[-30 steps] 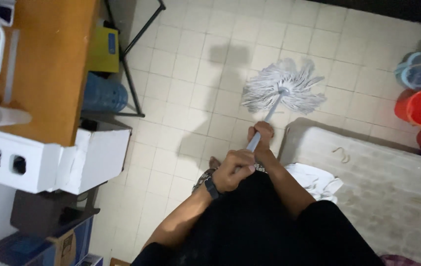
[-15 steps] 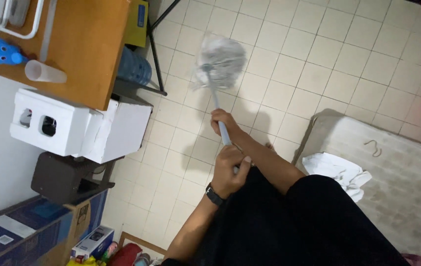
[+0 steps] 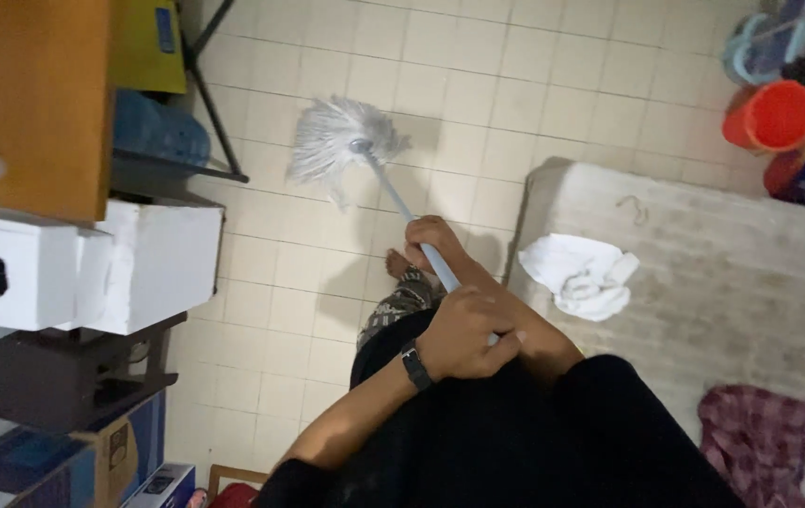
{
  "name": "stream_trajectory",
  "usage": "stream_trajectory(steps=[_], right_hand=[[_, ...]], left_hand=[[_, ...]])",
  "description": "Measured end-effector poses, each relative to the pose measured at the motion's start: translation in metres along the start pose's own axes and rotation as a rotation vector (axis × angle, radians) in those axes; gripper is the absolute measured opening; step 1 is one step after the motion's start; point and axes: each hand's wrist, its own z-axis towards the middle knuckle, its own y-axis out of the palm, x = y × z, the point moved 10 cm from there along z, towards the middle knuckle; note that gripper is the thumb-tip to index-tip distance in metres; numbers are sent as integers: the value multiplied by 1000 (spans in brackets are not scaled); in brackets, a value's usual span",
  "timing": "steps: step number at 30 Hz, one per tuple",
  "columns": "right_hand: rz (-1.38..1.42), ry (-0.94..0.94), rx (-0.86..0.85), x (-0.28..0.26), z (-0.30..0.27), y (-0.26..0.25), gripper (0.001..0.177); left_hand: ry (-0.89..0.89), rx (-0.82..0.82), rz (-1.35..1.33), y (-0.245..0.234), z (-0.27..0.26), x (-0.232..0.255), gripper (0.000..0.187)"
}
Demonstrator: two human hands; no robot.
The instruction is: The person mops a tiled floor in a cluttered room using a grey duster mop. They move the mop back and forth across the floor, navigating around a bed, a desk, and various items on the floor.
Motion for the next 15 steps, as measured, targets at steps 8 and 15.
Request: stream_trajectory(steps=[8,15], right_hand=[[-552,142,199,-54,-62,-90,44],[-738,114,314,-41,-84,-98,46]], left_hand=[[140,-177,-337,39,3,62,49],[60,-182,-605,11,-16,15,45]])
